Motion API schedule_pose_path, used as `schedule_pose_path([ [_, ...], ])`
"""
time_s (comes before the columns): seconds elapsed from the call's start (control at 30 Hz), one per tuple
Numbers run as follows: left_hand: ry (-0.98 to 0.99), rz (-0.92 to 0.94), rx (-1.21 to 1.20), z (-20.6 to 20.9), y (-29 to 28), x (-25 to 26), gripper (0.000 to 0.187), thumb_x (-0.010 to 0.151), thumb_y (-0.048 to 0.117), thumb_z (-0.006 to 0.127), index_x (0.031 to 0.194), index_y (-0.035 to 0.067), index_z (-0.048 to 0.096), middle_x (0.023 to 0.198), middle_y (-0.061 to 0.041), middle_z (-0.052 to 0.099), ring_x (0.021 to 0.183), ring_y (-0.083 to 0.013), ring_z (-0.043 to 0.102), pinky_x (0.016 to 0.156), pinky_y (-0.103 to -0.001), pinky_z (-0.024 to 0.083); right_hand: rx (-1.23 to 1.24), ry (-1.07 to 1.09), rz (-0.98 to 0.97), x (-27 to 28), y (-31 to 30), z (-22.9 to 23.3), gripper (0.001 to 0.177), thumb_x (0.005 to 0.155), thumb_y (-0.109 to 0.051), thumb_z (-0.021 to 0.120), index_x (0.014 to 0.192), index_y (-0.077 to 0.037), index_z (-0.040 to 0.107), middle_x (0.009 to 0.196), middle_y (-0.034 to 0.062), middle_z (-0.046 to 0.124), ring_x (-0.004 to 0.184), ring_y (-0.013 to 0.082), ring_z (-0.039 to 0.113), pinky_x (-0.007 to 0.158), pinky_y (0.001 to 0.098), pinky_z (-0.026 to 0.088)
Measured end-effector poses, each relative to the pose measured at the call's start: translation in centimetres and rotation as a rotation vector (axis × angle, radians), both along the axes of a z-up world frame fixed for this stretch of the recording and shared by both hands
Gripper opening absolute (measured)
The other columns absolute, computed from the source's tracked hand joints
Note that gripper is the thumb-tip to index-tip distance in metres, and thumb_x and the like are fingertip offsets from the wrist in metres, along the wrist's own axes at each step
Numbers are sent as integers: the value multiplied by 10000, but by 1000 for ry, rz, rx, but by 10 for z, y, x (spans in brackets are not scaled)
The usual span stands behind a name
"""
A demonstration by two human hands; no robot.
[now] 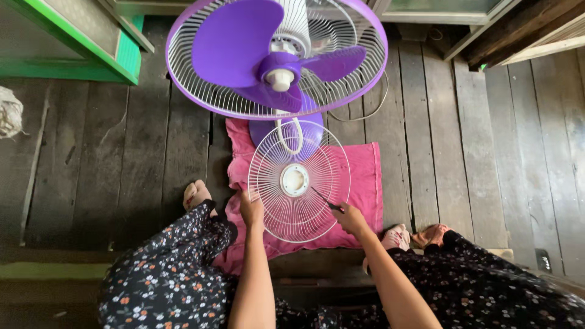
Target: The person disassembles a purple table fan by first removing the front grille, then unscrewing the central hub nut to detach the fan blades, and finally removing the rear grille. The parts are placed on a pink cloth on the floor.
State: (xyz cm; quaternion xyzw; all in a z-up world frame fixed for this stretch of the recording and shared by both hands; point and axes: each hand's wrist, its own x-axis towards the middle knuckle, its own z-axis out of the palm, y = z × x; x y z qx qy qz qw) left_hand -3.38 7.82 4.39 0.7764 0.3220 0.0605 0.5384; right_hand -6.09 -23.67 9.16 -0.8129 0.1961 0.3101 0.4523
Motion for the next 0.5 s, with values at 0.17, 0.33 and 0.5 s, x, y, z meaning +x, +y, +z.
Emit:
schedule_pose_path([
  [0.17, -76, -86, 35, 20, -13, 3, 275, 1000, 108, 527, 1221, 54, 682, 1181, -159, 733, 1102, -296, 687, 941, -369, 512, -36, -19, 58, -13, -7, 3, 317, 933, -294, 654, 1156, -68, 668, 683, 58, 631, 485, 155, 553, 433, 344, 457],
  [0.33, -82, -80, -220, 21, -13, 3, 295, 963, 42, 541, 1226, 43, 674, 1176, -106, 727, 1077, -223, 676, 928, -318, 512, -145, -126, 84, -15, -9, -5, 341, 917, -347, 674, 1133, -84, 700, 709, 100, 700, 574, 199, 643, 574, 381, 507],
  [0.5, -124, -88, -452, 1, 1, 1, 358, 931, -33, 490, 1248, -7, 654, 1178, -105, 728, 1113, -191, 677, 970, -283, 514, -222, -331, 208, -18, -15, -24, 361, 921, -375, 684, 1123, -78, 725, 804, 144, 721, 742, 290, 691, 674, 430, 517],
])
